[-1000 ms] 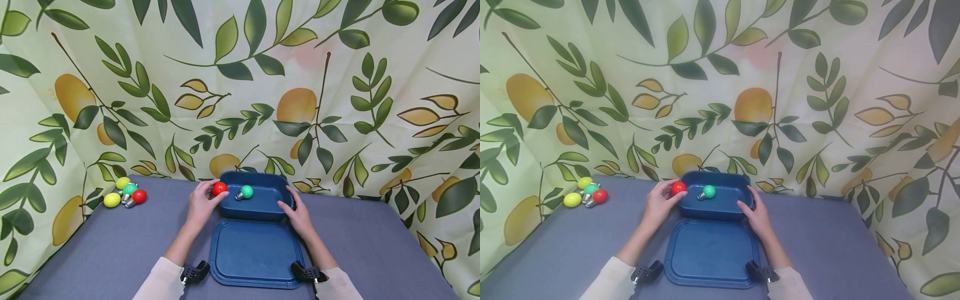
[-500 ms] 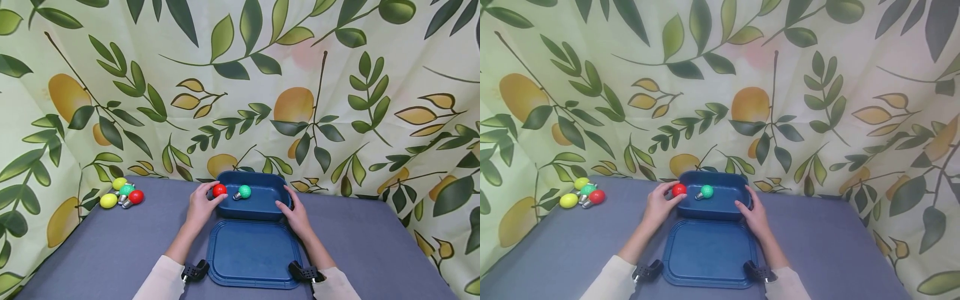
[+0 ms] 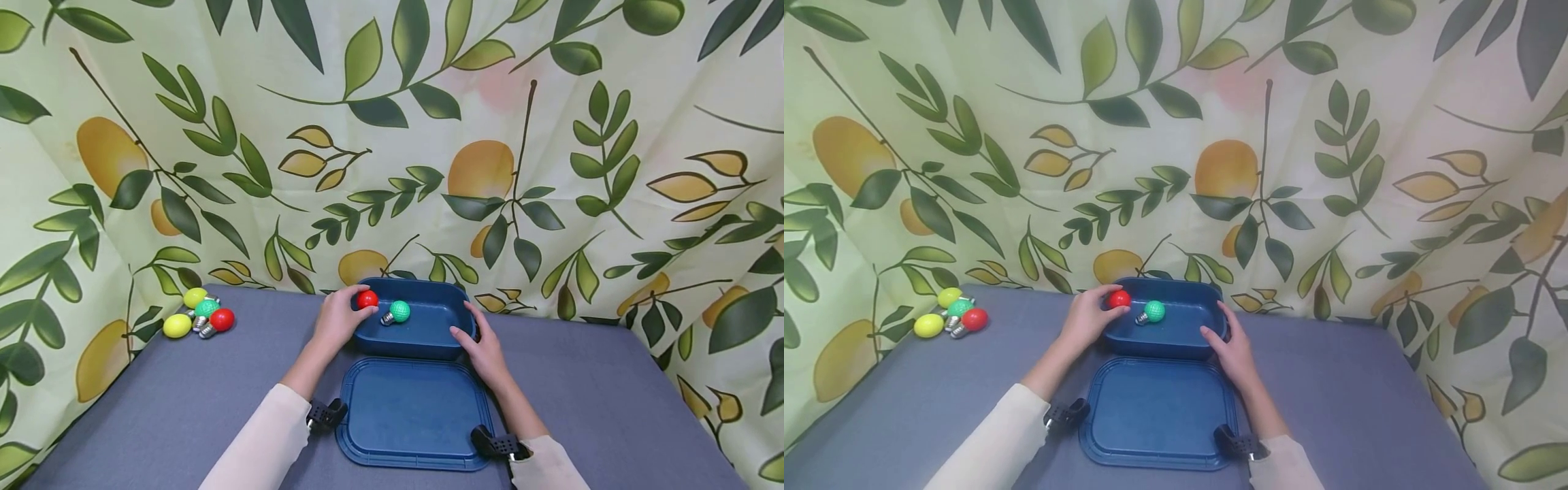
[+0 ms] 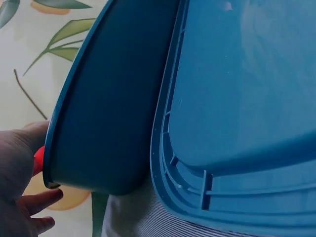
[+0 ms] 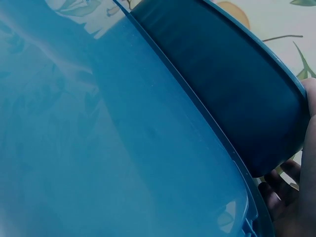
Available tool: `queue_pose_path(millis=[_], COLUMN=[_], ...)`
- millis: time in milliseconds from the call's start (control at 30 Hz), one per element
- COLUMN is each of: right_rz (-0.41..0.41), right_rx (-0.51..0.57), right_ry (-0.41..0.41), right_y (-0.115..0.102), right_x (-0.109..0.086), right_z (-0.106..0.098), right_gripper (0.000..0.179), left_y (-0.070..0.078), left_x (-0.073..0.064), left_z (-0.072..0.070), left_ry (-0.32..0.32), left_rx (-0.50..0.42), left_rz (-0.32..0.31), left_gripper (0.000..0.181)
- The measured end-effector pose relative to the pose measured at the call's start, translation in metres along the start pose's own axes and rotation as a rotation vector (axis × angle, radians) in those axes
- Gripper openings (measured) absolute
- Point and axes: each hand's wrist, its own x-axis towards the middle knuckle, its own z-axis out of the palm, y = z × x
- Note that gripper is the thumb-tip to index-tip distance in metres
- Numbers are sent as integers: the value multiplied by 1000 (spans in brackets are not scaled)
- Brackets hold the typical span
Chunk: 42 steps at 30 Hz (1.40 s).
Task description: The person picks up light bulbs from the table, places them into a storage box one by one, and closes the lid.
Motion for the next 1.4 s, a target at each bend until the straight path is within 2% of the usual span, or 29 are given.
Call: queue_pose_path(millis=[333,367,567,633,900,1233,1400], right_rz=[1,8,16,4,-6,3,11], right_rx=[5,6,9,6,24,20,21], right_ry=[-8,-13,-18,-8,-14,-13,-10], right_y=[0,-6,-7,-1,-1,-1,-2], right_x=[0,-2,-2,0,1,0,0], right_z=[2,1,1,2,1,-1,-1], right_gripper=[66,66,67,66,65,66,65], left_y=[1,1,4,5,3,2,1], left_x=[8,9,14,15,18,16,16], left_z=[5,6,8,8,11,13,15], left_ry=[-70,-78,-154,-172,-179,-184,-177], left_rx=[16,17,83,95,20,-2,0], left_rz=[-49,-54,-69,-78,-142,-159,-145], left_gripper=[48,49,47,46,47,50,50])
